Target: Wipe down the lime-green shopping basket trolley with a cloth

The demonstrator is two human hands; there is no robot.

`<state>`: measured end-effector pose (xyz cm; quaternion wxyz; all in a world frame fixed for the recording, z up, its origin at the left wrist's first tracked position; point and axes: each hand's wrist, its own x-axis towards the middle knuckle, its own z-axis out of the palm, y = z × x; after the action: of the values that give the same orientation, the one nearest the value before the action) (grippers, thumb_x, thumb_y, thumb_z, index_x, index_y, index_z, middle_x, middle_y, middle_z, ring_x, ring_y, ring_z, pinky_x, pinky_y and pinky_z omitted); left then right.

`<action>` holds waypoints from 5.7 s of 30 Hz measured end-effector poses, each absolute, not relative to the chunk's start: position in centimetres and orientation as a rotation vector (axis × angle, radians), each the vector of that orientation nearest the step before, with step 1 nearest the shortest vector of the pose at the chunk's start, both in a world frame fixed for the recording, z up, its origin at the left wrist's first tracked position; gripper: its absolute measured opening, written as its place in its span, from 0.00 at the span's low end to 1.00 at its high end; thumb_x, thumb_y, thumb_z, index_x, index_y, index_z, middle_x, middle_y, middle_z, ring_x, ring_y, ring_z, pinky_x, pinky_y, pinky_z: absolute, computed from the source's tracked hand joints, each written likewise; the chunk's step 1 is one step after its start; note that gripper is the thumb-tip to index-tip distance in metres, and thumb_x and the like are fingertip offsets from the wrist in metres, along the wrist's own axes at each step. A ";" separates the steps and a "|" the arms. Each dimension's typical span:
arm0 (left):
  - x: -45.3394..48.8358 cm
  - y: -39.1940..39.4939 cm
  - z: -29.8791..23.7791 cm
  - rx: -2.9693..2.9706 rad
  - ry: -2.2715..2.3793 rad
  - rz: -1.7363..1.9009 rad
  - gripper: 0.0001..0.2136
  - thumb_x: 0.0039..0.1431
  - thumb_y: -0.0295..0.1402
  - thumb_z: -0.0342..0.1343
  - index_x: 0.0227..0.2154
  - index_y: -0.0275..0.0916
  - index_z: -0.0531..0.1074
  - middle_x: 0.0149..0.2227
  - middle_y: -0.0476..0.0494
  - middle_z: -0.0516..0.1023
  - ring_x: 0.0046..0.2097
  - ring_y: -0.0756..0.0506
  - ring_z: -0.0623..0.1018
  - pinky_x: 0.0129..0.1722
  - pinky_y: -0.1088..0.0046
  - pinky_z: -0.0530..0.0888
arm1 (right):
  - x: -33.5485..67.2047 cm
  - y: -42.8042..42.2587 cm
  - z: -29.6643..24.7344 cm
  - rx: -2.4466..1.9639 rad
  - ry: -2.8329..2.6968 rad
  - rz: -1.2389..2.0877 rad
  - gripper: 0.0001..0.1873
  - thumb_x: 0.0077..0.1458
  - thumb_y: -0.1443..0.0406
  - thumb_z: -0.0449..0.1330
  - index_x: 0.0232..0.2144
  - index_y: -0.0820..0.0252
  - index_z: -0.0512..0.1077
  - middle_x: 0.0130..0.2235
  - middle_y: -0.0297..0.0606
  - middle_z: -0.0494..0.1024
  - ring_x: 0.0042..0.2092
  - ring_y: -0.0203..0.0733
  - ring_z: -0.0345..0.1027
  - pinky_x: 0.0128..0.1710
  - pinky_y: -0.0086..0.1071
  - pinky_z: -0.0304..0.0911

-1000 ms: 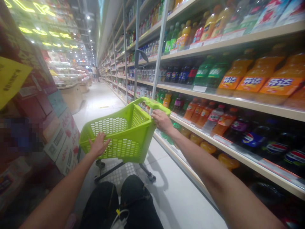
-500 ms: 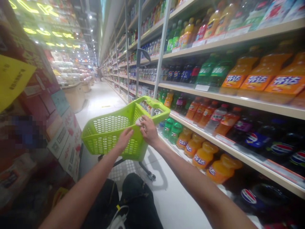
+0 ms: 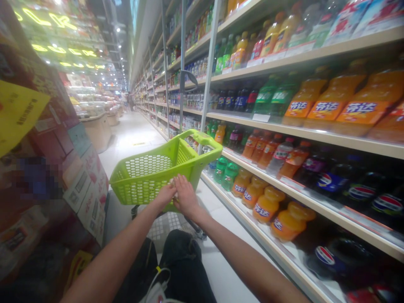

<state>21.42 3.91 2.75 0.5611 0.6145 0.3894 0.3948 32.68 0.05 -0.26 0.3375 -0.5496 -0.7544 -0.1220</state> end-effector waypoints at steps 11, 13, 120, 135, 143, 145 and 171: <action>21.5 3.7 2.6 2.535 1.456 0.701 0.24 0.50 0.27 0.48 0.53 0.33 0.62 0.61 0.34 0.57 0.61 0.39 0.58 0.58 0.53 0.56 | 41.3 2.4 2.3 -1.529 -1.599 -0.661 0.25 0.54 0.71 0.46 0.55 0.55 0.62 0.59 0.44 0.60 0.64 0.50 0.41 0.58 0.58 0.41; 21.7 3.5 2.3 2.748 1.466 0.637 0.25 0.51 0.26 0.47 0.54 0.34 0.60 0.62 0.34 0.54 0.62 0.39 0.55 0.58 0.50 0.53 | 42.9 3.5 2.9 -1.558 -1.548 -0.679 0.24 0.55 0.71 0.45 0.54 0.56 0.63 0.59 0.44 0.60 0.64 0.50 0.40 0.58 0.58 0.40; 24.2 3.5 3.2 1.320 0.819 0.719 0.14 0.30 0.32 0.66 0.23 0.33 0.71 0.23 0.49 0.74 0.26 0.52 0.72 0.29 0.76 0.67 | 36.4 -2.1 -2.1 -1.086 -0.954 0.869 0.15 0.45 0.55 0.58 0.31 0.61 0.73 0.32 0.37 0.78 0.35 0.41 0.71 0.38 0.35 0.66; 26.8 3.4 3.3 1.283 0.875 0.825 0.11 0.33 0.29 0.63 0.19 0.36 0.66 0.17 0.56 0.69 0.21 0.55 0.67 0.23 0.78 0.64 | 36.8 -3.1 -2.1 -1.237 -1.596 0.048 0.29 0.49 0.62 0.55 0.55 0.63 0.58 0.59 0.51 0.57 0.61 0.49 0.49 0.57 0.46 0.52; 28.0 3.5 4.8 1.204 0.801 0.641 0.05 0.40 0.28 0.58 0.20 0.36 0.66 0.21 0.48 0.71 0.26 0.51 0.72 0.31 0.75 0.70 | 37.6 -2.9 -4.4 -1.350 -1.736 -0.284 0.30 0.53 0.69 0.49 0.59 0.64 0.52 0.60 0.49 0.58 0.63 0.47 0.44 0.59 0.49 0.49; 27.8 4.2 4.4 1.218 0.931 0.680 0.04 0.43 0.31 0.56 0.21 0.37 0.66 0.22 0.46 0.72 0.28 0.48 0.74 0.31 0.72 0.70 | 39.0 -2.5 -4.3 -1.290 -1.800 -0.268 0.26 0.54 0.69 0.47 0.57 0.63 0.57 0.57 0.46 0.64 0.60 0.43 0.53 0.57 0.42 0.54; 27.7 2.3 1.6 2.947 1.403 0.476 0.28 0.50 0.23 0.45 0.57 0.32 0.55 0.64 0.33 0.48 0.64 0.39 0.46 0.60 0.47 0.44 | 45.0 2.6 -2.2 -1.558 -1.422 -0.503 0.25 0.56 0.68 0.45 0.57 0.66 0.57 0.61 0.49 0.56 0.64 0.45 0.39 0.60 0.50 0.40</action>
<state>27.65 2.33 1.58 -0.0784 0.8907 0.4240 0.1438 44.95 2.64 -2.15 0.4676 -0.6352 -0.5796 -0.2049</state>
